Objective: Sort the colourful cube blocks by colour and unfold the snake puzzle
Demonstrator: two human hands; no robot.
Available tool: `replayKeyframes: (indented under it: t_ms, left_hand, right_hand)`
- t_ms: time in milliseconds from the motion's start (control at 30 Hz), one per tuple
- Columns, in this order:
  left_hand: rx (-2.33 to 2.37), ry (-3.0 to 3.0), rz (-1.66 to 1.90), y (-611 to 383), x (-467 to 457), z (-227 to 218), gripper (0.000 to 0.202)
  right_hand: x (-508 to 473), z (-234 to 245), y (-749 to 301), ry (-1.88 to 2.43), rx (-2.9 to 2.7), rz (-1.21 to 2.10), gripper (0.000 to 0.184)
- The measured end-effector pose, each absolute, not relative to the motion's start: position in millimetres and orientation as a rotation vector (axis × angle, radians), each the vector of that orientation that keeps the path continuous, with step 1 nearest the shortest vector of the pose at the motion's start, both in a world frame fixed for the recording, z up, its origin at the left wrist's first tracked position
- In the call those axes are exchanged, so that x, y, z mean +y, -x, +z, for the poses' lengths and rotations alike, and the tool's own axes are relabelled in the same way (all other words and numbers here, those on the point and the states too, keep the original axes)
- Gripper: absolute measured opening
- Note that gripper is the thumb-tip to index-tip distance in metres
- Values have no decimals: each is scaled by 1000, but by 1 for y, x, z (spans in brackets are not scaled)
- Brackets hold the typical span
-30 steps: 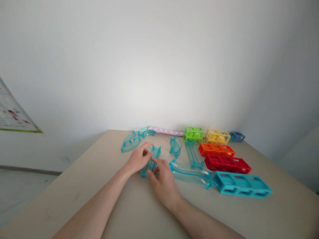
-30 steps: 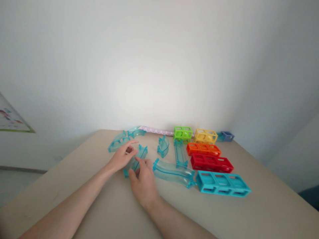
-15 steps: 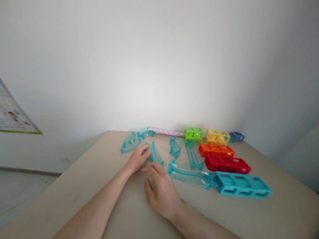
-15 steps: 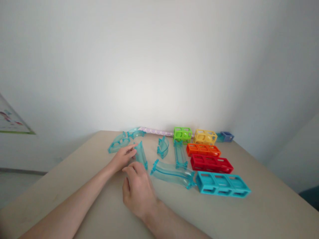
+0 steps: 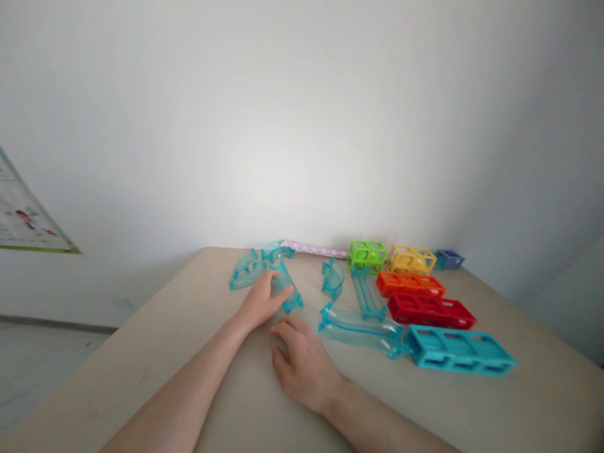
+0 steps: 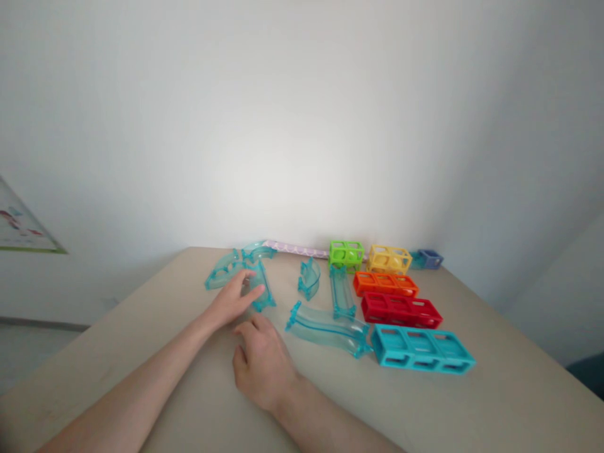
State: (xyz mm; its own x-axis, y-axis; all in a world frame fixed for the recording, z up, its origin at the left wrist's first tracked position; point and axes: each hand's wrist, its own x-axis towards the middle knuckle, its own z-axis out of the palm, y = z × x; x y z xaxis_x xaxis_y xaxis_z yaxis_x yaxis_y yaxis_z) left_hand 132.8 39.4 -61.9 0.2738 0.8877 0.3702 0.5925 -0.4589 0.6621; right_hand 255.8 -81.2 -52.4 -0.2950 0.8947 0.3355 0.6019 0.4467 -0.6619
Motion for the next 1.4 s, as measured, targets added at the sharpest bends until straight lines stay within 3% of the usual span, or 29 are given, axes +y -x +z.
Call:
replayKeyframes:
  t_ms: [533,767,1167,1400]
  left_hand:
    - [1040,-2266,830,-130,31,-53,62]
    - [1031,-2193,954,-145,40,-66,25]
    - [1016,-2190,983,-151,43,-68,24]
    - [1022,-2143,1037,-149,45,-69,39]
  right_hand:
    - [-80,-58,-255,1212,-2001,523,28]
    - [-82,-56,-253,1237,-2038,516,26]
    - [-81,-57,-254,1231,-2056,503,27]
    - [-81,-57,-255,1227,-2057,501,24]
